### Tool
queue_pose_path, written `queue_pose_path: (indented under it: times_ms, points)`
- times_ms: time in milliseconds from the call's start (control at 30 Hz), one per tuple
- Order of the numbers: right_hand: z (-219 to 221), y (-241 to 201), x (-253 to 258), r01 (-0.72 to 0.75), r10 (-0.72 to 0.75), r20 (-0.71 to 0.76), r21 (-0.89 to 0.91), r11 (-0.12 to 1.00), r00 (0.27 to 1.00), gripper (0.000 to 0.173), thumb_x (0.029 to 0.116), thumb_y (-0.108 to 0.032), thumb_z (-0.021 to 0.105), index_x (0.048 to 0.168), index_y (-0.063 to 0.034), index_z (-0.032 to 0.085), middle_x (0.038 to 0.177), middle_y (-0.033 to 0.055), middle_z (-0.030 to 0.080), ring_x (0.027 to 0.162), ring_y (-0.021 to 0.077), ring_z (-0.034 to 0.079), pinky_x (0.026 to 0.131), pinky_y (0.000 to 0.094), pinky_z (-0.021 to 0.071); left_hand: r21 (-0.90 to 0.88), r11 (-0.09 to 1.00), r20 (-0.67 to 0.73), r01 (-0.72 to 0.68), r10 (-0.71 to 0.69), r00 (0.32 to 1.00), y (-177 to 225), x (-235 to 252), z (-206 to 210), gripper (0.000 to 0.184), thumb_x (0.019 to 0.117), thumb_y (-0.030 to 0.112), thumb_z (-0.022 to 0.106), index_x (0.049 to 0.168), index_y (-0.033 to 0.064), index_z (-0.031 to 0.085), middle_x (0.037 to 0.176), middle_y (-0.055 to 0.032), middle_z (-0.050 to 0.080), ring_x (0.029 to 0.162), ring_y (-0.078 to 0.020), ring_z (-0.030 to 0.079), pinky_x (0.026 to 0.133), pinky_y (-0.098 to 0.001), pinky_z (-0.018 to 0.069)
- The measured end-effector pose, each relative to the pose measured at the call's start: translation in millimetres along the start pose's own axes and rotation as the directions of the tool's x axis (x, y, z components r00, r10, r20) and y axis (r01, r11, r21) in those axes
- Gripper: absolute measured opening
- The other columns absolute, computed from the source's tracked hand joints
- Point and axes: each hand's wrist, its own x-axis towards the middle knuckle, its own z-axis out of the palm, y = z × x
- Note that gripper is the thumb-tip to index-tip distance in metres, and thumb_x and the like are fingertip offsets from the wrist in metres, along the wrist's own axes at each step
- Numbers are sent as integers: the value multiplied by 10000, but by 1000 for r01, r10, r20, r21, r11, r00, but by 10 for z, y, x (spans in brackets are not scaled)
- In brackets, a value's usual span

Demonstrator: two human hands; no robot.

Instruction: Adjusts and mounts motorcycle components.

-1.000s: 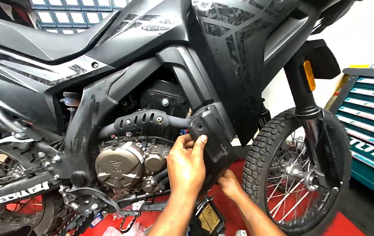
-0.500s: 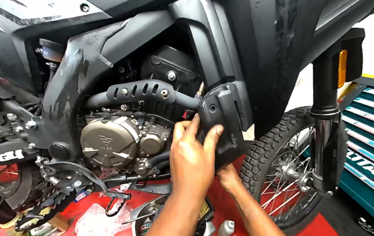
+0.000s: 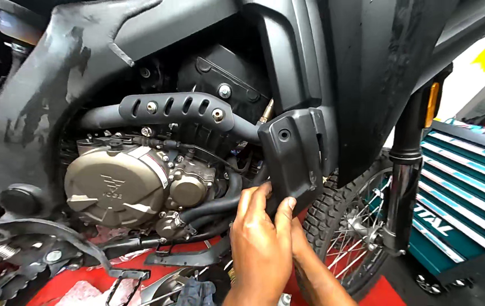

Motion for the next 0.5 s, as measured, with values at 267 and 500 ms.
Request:
queue_pose_path:
  times_ms: [267, 500]
  points:
    - [-77, 42, -161, 7, -23, -106, -153, 988, 994, 197, 951, 9, 558, 1142, 54, 584, 940, 28, 682, 877, -20, 651, 823, 154, 542, -204, 952, -118, -228, 208, 971, 438, -62, -90, 121, 919, 227, 725, 939, 147, 813, 823, 60, 702, 592, 5, 564, 481, -183, 468]
    - [-70, -51, -297, 185, -202, -42, -252, 950, 979, 223, 831, 78, 606, 1032, 170, 578, 921, 141, 668, 872, 26, 638, 790, 133, 514, 213, 972, 78, -100, 85, 993, 103, -247, 0, 810, 770, 624, 796, 1357, 86, 650, 1184, -80, 671, 623, -115, 615, 504, -336, 543]
